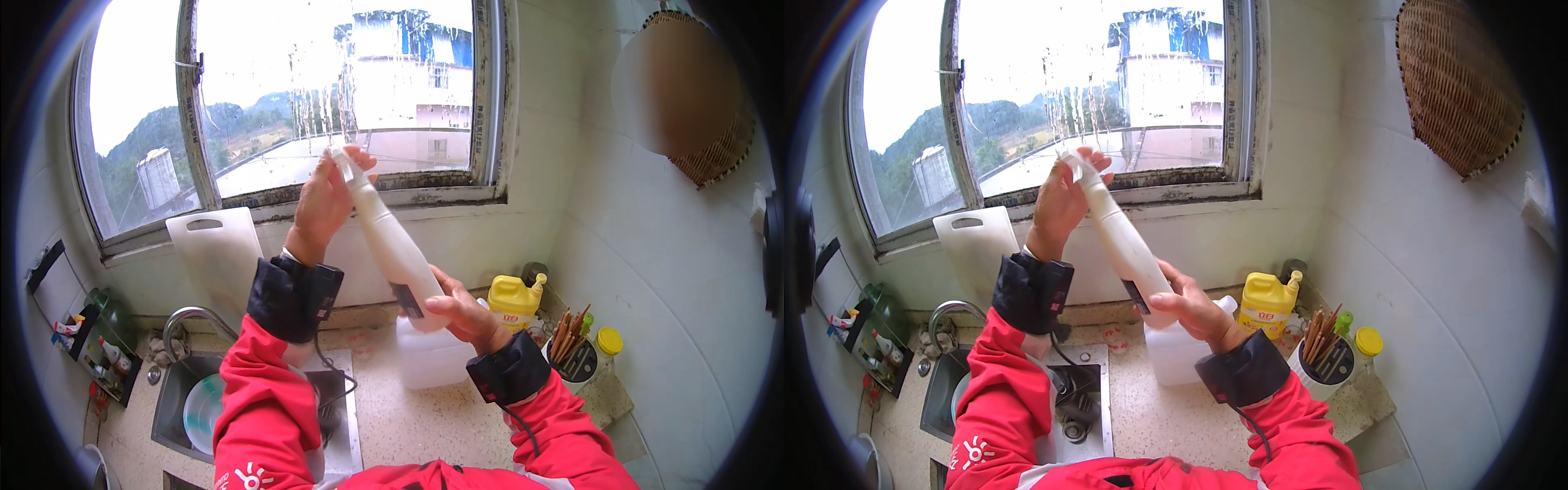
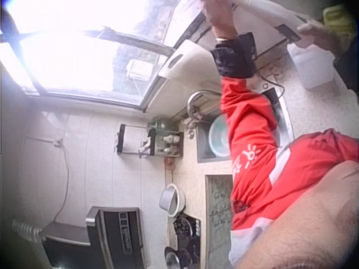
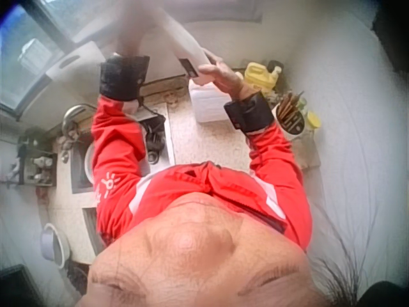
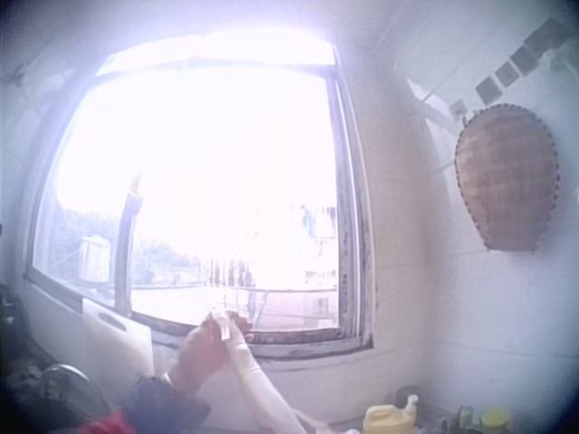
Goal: The person assembles a spray bottle by attaching the nozzle and tube, then fills it with liquid from a larger container. They test the spray on a window and later place the bottle on the floor among other items.
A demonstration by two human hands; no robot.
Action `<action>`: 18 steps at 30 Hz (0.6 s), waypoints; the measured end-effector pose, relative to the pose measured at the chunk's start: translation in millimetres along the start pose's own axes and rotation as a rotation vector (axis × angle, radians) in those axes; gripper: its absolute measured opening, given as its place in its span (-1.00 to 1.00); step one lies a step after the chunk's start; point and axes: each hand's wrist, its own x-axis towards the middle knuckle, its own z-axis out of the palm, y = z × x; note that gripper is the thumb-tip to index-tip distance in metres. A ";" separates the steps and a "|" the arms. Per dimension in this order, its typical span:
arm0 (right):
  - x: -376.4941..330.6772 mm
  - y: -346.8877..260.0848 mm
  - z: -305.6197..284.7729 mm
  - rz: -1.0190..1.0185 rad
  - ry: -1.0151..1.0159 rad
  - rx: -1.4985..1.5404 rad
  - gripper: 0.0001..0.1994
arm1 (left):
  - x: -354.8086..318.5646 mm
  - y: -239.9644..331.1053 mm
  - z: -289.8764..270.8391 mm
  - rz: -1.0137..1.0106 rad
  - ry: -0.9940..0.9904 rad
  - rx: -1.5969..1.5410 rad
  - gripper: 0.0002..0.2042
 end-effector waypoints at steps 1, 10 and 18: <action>2.8 3.7 2.5 -0.084 0.106 -0.107 -0.12 | -3.5 -5.1 1.7 0.049 0.022 0.025 -0.61; -4.5 14.2 6.7 -0.234 0.442 -1.027 -0.11 | -31.9 -58.4 -9.2 0.067 0.114 -0.109 -0.59; -11.1 22.9 6.3 -0.184 0.357 -0.504 -0.08 | -38.4 -69.2 -2.8 -0.251 -0.012 -0.487 -0.42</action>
